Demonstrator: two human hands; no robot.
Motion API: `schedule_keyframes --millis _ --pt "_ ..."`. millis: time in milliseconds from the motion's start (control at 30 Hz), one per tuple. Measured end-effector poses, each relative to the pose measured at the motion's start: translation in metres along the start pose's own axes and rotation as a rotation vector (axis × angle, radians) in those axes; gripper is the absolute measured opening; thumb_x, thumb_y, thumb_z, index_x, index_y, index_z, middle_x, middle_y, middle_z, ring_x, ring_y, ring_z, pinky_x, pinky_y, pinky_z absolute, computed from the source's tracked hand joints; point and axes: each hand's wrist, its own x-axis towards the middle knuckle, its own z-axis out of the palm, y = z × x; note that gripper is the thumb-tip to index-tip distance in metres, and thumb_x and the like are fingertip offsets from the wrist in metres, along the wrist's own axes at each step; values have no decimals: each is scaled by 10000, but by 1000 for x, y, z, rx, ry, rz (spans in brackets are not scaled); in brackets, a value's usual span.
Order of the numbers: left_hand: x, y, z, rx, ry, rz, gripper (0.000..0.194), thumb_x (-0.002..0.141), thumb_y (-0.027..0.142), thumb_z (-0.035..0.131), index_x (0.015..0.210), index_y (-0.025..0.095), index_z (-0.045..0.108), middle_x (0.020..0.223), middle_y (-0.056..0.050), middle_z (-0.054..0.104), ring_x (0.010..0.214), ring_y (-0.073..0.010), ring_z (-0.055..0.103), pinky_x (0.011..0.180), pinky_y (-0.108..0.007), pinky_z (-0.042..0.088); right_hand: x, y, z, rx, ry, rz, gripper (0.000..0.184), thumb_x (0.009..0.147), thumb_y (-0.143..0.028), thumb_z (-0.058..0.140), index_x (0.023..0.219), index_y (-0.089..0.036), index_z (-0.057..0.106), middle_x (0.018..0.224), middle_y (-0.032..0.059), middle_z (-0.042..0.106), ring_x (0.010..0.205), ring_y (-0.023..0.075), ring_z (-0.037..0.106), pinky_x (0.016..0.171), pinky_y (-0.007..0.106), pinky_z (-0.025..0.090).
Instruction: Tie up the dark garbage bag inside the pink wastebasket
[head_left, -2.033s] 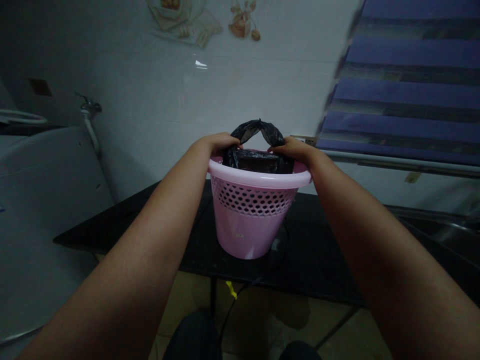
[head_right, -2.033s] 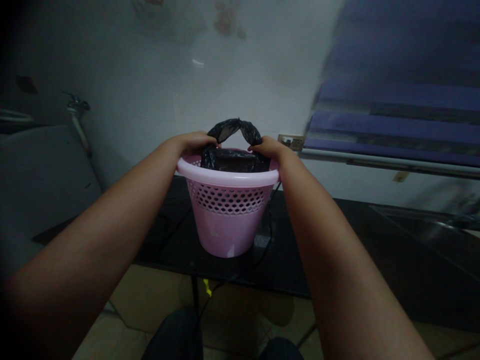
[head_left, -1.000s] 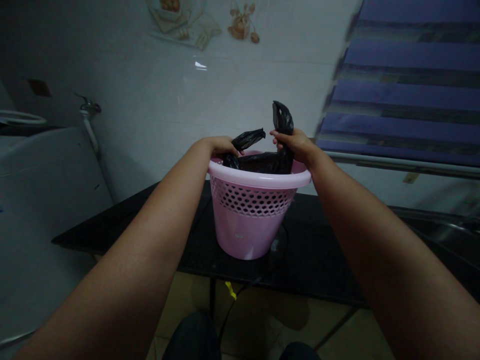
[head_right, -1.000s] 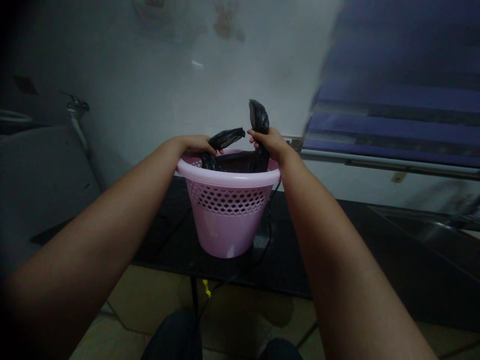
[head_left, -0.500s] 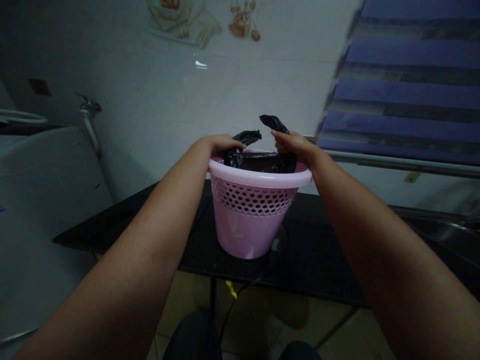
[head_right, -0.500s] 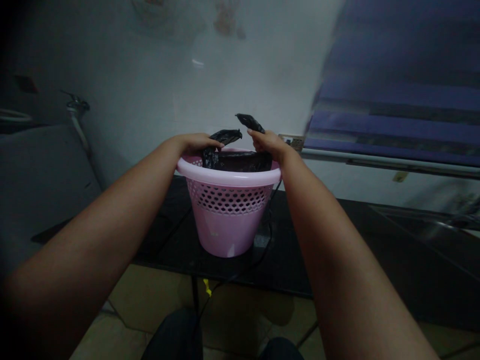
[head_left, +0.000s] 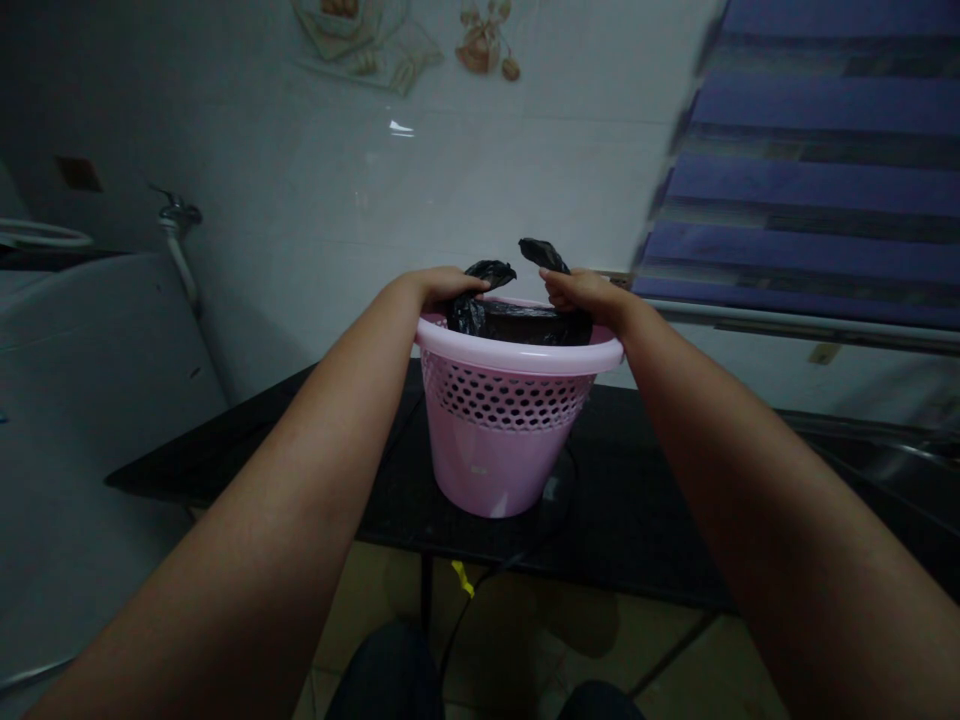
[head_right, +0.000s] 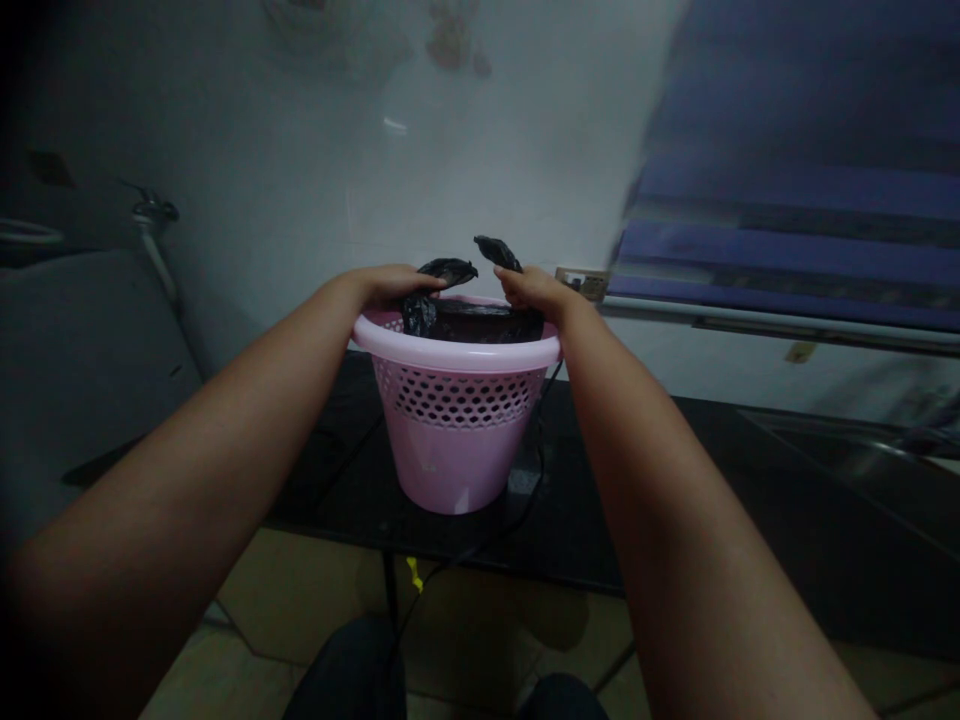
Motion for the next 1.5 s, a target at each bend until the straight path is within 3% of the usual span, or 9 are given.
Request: schedule_keyframes --millis 167,300,533,900,1100,1200,1367,1500 --pt "2 -1 -2 26 -15 29 141 725 250 625 711 110 628 625 -92 572 617 -204 581 604 -266 430 -4 -7 1 -272 54 90 329 915 -310 477 642 -131 439 523 11 382 456 77 327 441 213 238" --pt "-1 0 -1 8 -21 35 145 711 231 627 766 98 648 647 -104 585 649 -216 596 615 -279 441 -1 -6 0 -369 50 157 293 889 -318 517 682 -110 514 541 38 440 484 102 402 464 226 287" --pt "-1 -1 -3 -65 -77 54 136 668 147 641 797 107 636 592 -78 572 586 -187 582 604 -266 440 6 5 -3 -296 10 136 211 769 -288 671 807 -91 608 620 72 538 541 139 493 479 230 364" --pt "-7 1 -1 -286 -81 141 122 731 155 571 826 81 588 666 -95 579 647 -186 588 730 -322 475 10 8 -4 -324 -54 166 180 764 -267 672 834 -104 641 657 80 577 563 155 541 496 238 404" --pt "-5 2 -3 -377 82 294 89 755 98 518 843 105 530 706 -69 596 739 -159 607 796 -292 464 15 15 -4 -332 -87 162 201 784 -289 647 825 -93 634 716 103 600 567 157 545 476 235 402" --pt "-4 1 -4 -386 88 327 151 740 57 535 873 121 504 723 -51 592 773 -156 612 813 -298 460 15 15 -3 -319 -89 164 183 779 -262 642 853 -94 646 712 101 594 583 165 553 497 244 420" --pt "-7 1 -3 -407 56 278 152 768 23 519 879 123 494 669 -16 552 638 -114 585 776 -283 463 12 10 -3 -341 -85 155 159 762 -238 657 826 -92 657 677 98 581 602 172 559 521 242 429" --pt "-7 2 -3 -400 33 260 80 816 38 490 837 108 522 615 -6 519 521 -76 507 649 -214 450 11 9 -3 -360 -82 137 163 786 -259 637 794 -97 650 689 97 594 592 162 556 519 242 435"
